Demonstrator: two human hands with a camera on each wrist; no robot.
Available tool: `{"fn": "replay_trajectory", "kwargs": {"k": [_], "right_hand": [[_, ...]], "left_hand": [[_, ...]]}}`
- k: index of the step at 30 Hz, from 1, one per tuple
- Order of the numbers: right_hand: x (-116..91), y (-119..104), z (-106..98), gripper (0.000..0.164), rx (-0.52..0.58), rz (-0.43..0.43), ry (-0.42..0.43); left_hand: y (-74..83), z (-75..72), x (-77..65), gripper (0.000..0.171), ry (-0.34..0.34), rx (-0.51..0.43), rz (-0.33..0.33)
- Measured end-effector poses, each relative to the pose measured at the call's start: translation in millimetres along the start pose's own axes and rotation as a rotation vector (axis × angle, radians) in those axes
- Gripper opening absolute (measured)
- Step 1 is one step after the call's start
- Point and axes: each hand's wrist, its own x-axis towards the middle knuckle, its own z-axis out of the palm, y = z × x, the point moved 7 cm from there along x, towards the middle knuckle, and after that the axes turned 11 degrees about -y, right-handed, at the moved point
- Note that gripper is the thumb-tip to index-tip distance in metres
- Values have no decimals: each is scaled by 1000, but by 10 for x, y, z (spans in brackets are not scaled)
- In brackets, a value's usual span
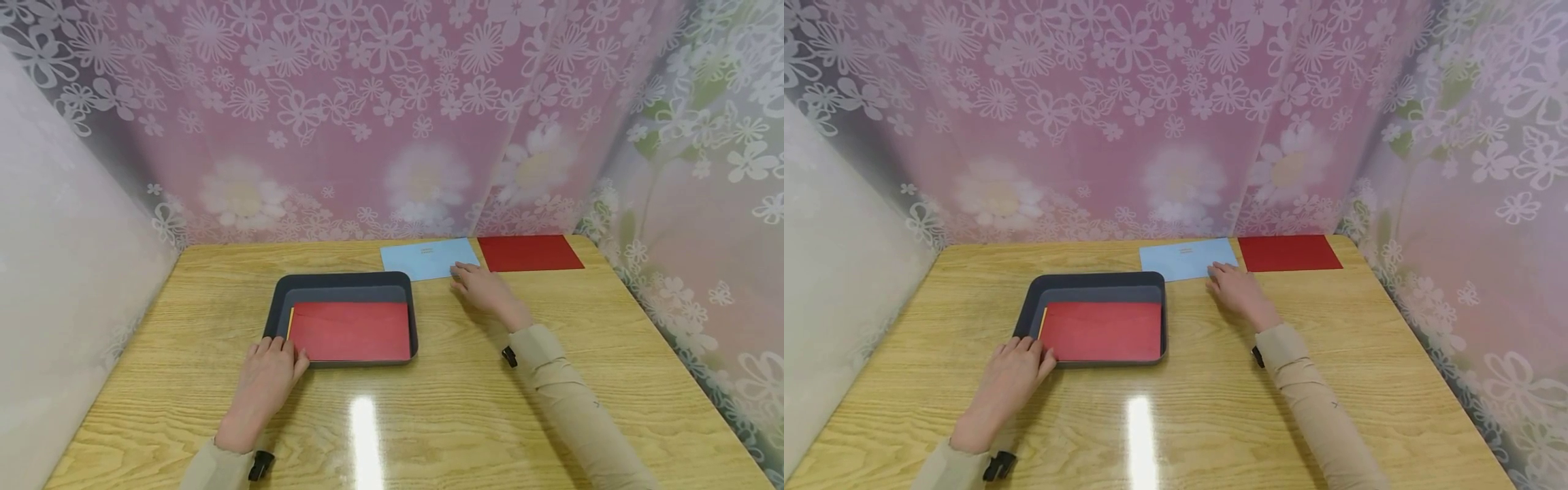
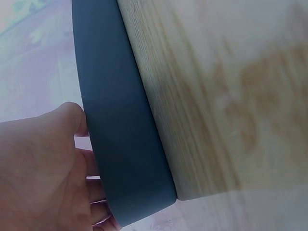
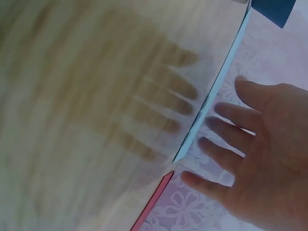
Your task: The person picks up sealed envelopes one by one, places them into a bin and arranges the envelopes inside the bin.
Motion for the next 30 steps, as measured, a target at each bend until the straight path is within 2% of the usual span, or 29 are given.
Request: {"fn": "replay_trajectory", "kwargs": {"k": [3, 11, 20, 30], "right_hand": [[-3, 1, 39, 53, -1, -6, -32], [-64, 6, 30, 50, -31, 5, -34], [-242, 13, 21, 44, -85, 4, -11], [-480, 32, 43, 40, -101, -8, 29]], "left_hand": [[8, -7, -4, 35, 19, -1, 7], [12, -3, -1, 36, 23, 0, 7], [14, -17, 2, 36, 20, -1, 3], [31, -66, 8, 35, 71, -2, 30]]}}
